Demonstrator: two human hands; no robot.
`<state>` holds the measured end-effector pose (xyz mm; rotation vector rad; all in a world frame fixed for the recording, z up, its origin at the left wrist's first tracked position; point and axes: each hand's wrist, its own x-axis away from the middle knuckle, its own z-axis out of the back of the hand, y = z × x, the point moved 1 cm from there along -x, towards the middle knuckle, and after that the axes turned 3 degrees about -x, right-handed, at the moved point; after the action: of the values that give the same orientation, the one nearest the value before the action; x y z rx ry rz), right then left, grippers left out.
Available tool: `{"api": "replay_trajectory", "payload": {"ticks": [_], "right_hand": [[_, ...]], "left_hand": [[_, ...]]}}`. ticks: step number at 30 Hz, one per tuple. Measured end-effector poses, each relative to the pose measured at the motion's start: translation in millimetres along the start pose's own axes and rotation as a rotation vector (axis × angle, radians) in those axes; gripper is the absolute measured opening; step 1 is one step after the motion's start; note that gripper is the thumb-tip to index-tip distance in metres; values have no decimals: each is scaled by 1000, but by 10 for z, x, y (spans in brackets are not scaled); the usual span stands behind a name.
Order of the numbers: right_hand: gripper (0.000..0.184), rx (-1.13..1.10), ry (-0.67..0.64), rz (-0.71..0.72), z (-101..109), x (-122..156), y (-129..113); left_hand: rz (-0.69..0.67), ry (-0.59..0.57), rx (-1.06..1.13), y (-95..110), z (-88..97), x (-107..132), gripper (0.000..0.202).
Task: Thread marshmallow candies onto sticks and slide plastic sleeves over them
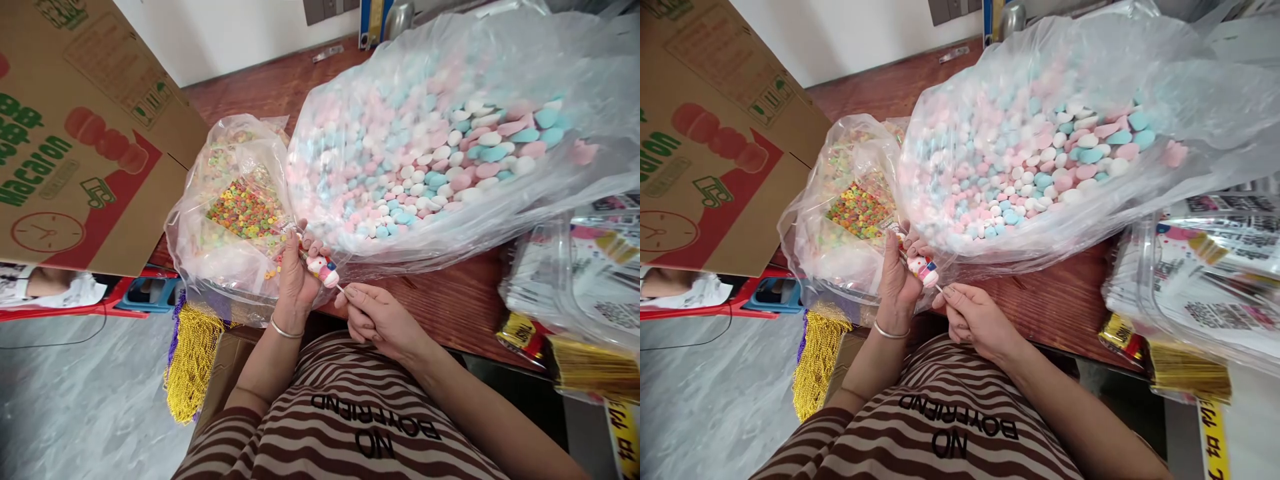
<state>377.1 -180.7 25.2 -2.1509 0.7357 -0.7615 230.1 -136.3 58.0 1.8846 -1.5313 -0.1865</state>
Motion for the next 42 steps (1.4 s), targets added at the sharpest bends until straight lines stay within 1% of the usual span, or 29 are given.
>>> {"api": "replay_trajectory", "payload": {"ticks": [1, 2, 3, 5, 7, 8, 9, 10, 11, 12, 13, 17, 18, 19, 20, 22, 23, 25, 27, 29, 30, 31, 33, 34, 36, 37, 38, 40, 42], "right_hand": [[35, 6, 5, 4, -2, -7, 16], [33, 88, 33, 52, 4, -12, 26], [31, 237, 86, 144, 16, -15, 31], [28, 677, 226, 415, 47, -18, 27], [25, 1108, 337, 685, 69, -21, 26], [25, 1250, 363, 779, 77, -24, 27], [25, 1327, 366, 832, 82, -28, 27], [26, 1339, 356, 840, 86, -31, 23], [27, 1289, 339, 807, 87, -33, 15], [28, 1185, 313, 738, 87, -33, 4], [30, 1036, 275, 639, 85, -33, -9], [32, 199, 39, 183, 57, -30, -45], [31, 22, -9, 109, 51, -30, -50], [30, -107, -38, 63, 48, -30, -55], [28, -182, -45, 48, 50, -31, -58], [29, -181, -1, 93, 68, -28, -63], [30, -117, 44, 139, 81, -23, -67], [32, 91, 144, 237, 107, -3, -85], [33, 310, 204, 308, 119, 22, -111], [33, 411, 178, 317, 113, 39, -130], [33, 395, 144, 293, 105, 41, -131], [34, 331, 104, 251, 96, 40, -127], [34, 104, 14, 132, 75, 29, -106], [33, -25, -31, 75, 63, 23, -92], [30, -240, -110, -4, 39, 14, -69], [29, -309, -138, -24, 28, 13, -60], [27, -351, -154, -29, 18, 13, -52], [26, -368, -143, -11, 4, 14, -38], [28, -274, -60, 58, 2, 14, -27]], "left_hand": [[20, 35, 9, -22, -31, 4, 20], [38, 75, 11, -42, -61, 8, 22], [52, 114, 8, -57, -87, 13, 24], [70, 169, -3, -77, -123, 24, 27], [80, 187, -13, -87, -137, 40, 28], [87, 187, -19, -93, -136, 50, 27], [94, 180, -25, -100, -131, 60, 27], [102, 169, -30, -109, -124, 69, 27], [107, 156, -32, -119, -116, 78, 27], [110, 138, -34, -130, -107, 85, 27], [111, 115, -36, -141, -99, 90, 28], [89, -2, -44, -160, -68, 95, 33], [86, -32, -53, -159, -56, 97, 35], [82, -55, -72, -157, -39, 100, 37], [76, -75, -104, -155, -17, 104, 40], [34, -91, -189, -147, 41, 119, 46], [2, -89, -233, -140, 75, 128, 47], [-37, -88, -298, -124, 142, 145, 50], [-6, -102, -318, -105, 190, 154, 51], [63, -124, -285, -82, 207, 156, 46], [83, -125, -250, -69, 205, 153, 41], [92, -118, -207, -55, 197, 150, 33], [96, -94, -114, -33, 170, 143, 16], [97, -79, -71, -25, 154, 141, 13], [102, -55, -10, -21, 121, 138, 21], [100, -45, 6, -25, 104, 138, 24], [97, -41, 14, -34, 87, 140, 26], [97, -48, 7, -68, 49, 152, 28], [109, -71, -20, -122, 6, 173, 28]]}}
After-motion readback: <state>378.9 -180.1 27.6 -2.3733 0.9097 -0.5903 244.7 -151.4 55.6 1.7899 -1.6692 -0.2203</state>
